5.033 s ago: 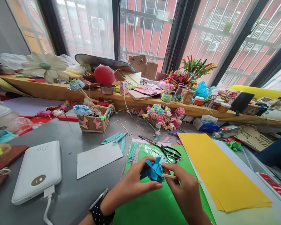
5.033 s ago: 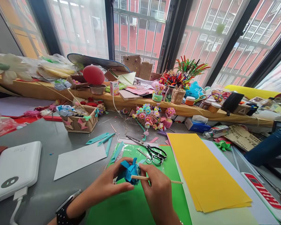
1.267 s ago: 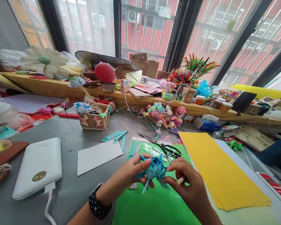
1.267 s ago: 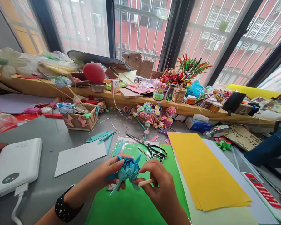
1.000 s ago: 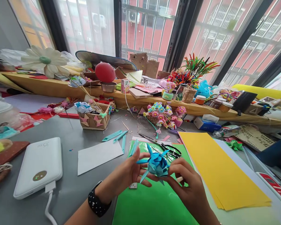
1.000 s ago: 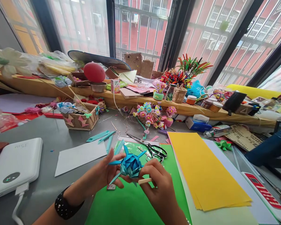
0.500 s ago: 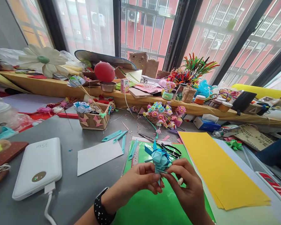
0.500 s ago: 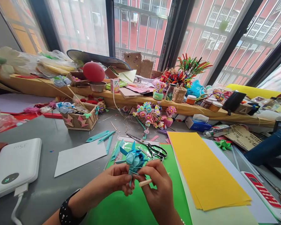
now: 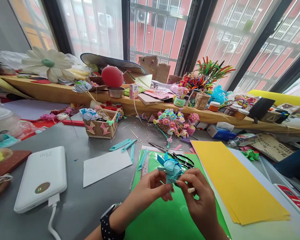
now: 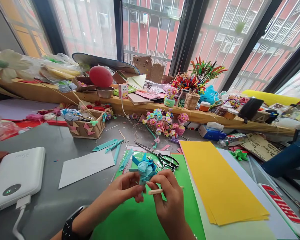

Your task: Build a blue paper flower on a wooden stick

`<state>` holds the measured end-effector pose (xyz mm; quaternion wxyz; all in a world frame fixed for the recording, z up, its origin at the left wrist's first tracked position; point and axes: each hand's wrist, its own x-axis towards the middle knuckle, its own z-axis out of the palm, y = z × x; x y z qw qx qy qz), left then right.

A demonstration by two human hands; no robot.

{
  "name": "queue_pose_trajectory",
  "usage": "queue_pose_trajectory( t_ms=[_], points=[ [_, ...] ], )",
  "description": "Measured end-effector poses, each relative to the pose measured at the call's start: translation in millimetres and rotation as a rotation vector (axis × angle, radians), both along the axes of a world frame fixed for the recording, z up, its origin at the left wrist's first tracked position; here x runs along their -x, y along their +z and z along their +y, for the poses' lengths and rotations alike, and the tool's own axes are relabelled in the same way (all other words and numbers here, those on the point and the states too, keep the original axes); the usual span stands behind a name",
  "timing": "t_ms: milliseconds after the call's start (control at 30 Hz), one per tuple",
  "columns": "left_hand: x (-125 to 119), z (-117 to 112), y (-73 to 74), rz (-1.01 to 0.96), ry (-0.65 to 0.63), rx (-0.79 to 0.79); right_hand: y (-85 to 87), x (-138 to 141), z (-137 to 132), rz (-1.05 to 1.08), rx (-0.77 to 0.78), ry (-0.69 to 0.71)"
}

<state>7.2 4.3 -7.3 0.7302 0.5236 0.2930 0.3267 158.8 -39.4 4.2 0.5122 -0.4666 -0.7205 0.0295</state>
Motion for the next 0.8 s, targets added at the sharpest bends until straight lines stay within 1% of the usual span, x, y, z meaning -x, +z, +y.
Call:
queue_pose_trajectory(
  t_ms=[100, 133, 167, 233, 300, 367, 433, 500, 567, 667, 800],
  points=[
    [1.4, -0.7, -0.2, 0.050, 0.250, -0.140, 1.0, 2.2, 1.1, 0.001, -0.016, 0.018],
    [2.5, -0.9, 0.8, 0.061, 0.292, -0.184, 1.1, 2.9, 1.3, 0.003, -0.021, 0.024],
    [3.5, -0.9, 2.0, 0.063, 0.303, -0.216, 1.2, 3.7, 1.4, 0.001, -0.022, 0.034],
    [4.9, -0.6, 4.0, 0.034, 0.260, -0.240, 1.5, 4.7, 1.1, -0.004, -0.020, 0.051],
    [4.6, -0.2, 4.5, -0.044, 0.189, -0.205, 2.2, 5.0, 0.4, -0.008, -0.018, 0.060],
    [2.8, -0.2, 3.7, -0.154, 0.150, -0.125, 3.0, 4.7, -0.3, -0.002, -0.021, 0.057],
    [0.6, -1.1, 2.9, -0.240, 0.140, -0.026, 3.6, 4.2, -0.5, 0.007, -0.019, 0.054],
    [-0.7, -2.6, 3.0, -0.291, 0.118, 0.052, 3.5, 3.7, -0.6, 0.012, -0.003, 0.064],
    [-0.4, -3.9, 4.2, -0.310, 0.076, 0.094, 2.5, 3.6, -0.6, 0.012, 0.018, 0.085],
    [2.0, -4.2, 5.7, -0.292, 0.059, 0.095, 0.4, 4.1, -1.1, 0.012, 0.043, 0.106],
    [3.5, -2.8, 4.7, -0.281, 0.077, 0.039, -0.2, 4.7, -1.8, 0.016, 0.038, 0.109]
  ],
)
